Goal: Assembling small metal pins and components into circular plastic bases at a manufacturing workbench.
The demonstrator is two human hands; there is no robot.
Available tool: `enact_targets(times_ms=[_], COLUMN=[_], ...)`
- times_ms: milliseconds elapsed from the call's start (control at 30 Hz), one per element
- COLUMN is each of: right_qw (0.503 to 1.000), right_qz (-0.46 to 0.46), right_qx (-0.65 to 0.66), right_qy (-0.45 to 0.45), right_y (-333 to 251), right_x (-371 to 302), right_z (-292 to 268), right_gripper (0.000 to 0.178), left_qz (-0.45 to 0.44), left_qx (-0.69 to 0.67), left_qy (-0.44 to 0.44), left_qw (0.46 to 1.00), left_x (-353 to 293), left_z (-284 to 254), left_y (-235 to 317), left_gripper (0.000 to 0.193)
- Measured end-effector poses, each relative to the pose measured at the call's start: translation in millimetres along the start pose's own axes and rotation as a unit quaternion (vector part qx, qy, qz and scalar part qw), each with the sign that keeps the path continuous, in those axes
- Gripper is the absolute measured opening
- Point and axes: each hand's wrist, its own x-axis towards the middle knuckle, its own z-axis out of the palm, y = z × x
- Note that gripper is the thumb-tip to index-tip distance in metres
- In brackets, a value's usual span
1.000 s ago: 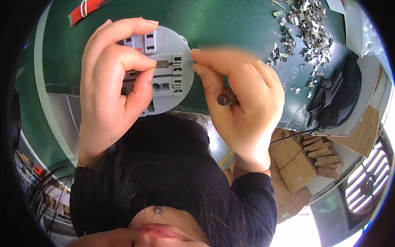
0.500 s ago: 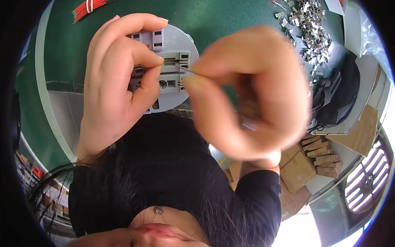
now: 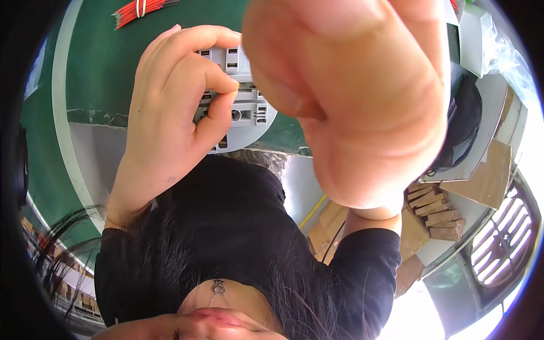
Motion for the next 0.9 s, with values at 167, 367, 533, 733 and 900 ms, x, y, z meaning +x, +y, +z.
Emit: enact_targets(times_ms=[167, 367, 533, 733, 900], right_qw=[0.994, 0.97, 0.97, 0.884, 0.877], right_qz=[0.085, 0.186, 0.11, -0.188, -0.109], right_qx=[0.069, 0.158, 0.208, -0.415, -0.454], right_qy=[0.01, 0.021, -0.064, 0.104, 0.115], right_y=[-2, -12, -6, 15, 38], right_x=[6, 17, 15, -55, -72], right_z=[21, 3, -35, -26, -27], right_gripper=[0.021, 0.031, 0.014, 0.011, 0.022], left_qz=[0.017, 0.027, 0.023, 0.012, 0.026], left_qx=[-0.007, -0.001, 0.0, 0.005, 0.014], left_qy=[0.047, 0.042, 0.021, 0.015, 0.003], left_qw=[0.999, 0.999, 1.0, 1.0, 1.0], left_x=[0, -2, -1, 3, 6], left_z=[4, 5, 1, 2, 2], left_y=[1, -1, 0, 5, 2], left_gripper=[0.024, 0.024, 0.024, 0.022, 0.022])
